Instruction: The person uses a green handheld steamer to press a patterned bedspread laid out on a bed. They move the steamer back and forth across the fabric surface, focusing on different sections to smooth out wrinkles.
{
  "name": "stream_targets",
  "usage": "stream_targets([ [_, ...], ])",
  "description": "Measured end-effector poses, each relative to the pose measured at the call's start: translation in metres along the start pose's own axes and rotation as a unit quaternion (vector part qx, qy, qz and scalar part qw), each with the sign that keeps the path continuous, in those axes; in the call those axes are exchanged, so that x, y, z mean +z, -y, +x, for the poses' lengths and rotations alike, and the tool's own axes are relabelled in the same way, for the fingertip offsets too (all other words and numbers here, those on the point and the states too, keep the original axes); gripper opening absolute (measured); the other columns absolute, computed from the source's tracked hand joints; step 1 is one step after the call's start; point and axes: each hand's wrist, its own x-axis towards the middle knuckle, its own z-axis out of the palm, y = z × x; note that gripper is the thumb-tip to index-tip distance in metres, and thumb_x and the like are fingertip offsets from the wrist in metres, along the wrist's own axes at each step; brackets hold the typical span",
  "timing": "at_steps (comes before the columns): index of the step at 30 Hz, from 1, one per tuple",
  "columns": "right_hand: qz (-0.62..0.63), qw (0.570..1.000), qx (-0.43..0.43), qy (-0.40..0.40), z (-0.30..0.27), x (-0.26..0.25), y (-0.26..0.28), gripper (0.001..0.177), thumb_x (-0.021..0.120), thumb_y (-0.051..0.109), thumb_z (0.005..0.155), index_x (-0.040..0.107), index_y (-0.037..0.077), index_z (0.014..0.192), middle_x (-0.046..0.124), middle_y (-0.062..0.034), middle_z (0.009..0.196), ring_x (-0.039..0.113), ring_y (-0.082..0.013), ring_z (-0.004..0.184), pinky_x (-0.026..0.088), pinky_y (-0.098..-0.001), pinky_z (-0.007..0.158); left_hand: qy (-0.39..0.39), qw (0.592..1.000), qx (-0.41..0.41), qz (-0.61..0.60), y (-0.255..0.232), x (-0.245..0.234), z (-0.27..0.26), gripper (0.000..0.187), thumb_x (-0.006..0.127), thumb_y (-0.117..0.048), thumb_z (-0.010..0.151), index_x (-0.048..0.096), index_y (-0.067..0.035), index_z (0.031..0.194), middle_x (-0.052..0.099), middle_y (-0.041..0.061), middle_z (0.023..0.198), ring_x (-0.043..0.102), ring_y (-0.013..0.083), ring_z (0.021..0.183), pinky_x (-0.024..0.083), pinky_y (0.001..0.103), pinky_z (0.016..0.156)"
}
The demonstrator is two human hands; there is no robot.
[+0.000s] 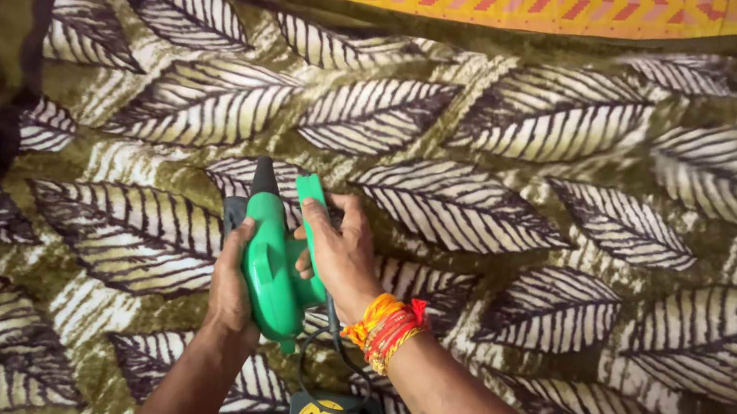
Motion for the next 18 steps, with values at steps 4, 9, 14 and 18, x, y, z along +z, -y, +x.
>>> stream_targets([
  [4, 0.006, 1.0, -0.001, 0.004, 0.0, 0.001, -0.002, 0.047, 0.065, 0.038, 0.094, 0.052, 0.006, 0.125, 0.069, -0.012, 0.083, 0.058, -0.0146, 0.046, 0.049, -0.0304, 0.041, 0.003, 1.0, -0.008, 0.0, -0.002, 0.001, -0.002, 0.052, 0.046, -0.055, 0.097, 0.062, -0.008, 0.112, 0.066, 0.012, 0.082, 0.064, 0.0241, 0.072, 0.054, 0.039, 0.065],
  [9, -0.01, 1.0, -0.007, 0.0, -0.001, 0.003, -0.005, 0.047, 0.065, 0.038, 0.093, 0.053, 0.006, 0.126, 0.069, -0.012, 0.082, 0.058, -0.0149, 0.045, 0.048, -0.0305, 0.04, -0.021, 1.0, -0.017, 0.009, -0.003, -0.002, -0.006, 0.053, 0.045, -0.055, 0.096, 0.064, -0.009, 0.111, 0.068, 0.011, 0.083, 0.064, 0.0235, 0.072, 0.052, 0.039, 0.065],
  [14, -0.001, 1.0, 0.003, 0.001, -0.001, 0.005, -0.002, 0.048, 0.066, 0.038, 0.093, 0.052, 0.007, 0.127, 0.069, -0.0113, 0.083, 0.058, -0.0143, 0.046, 0.049, -0.0303, 0.041, 0.0, 1.0, 0.024, -0.01, 0.002, -0.008, 0.002, 0.05, 0.049, -0.053, 0.098, 0.064, -0.007, 0.11, 0.068, 0.012, 0.085, 0.065, 0.0236, 0.073, 0.054, 0.038, 0.069],
  [18, 0.003, 1.0, 0.012, 0.002, -0.002, 0.008, 0.001, 0.048, 0.066, 0.039, 0.092, 0.052, 0.007, 0.126, 0.069, -0.0119, 0.082, 0.058, -0.0145, 0.045, 0.048, -0.0308, 0.04, 0.012, 1.0, 0.016, -0.024, 0.0, -0.013, 0.003, 0.053, 0.049, -0.054, 0.096, 0.066, -0.005, 0.108, 0.069, 0.013, 0.083, 0.066, 0.0244, 0.072, 0.054, 0.038, 0.07],
])
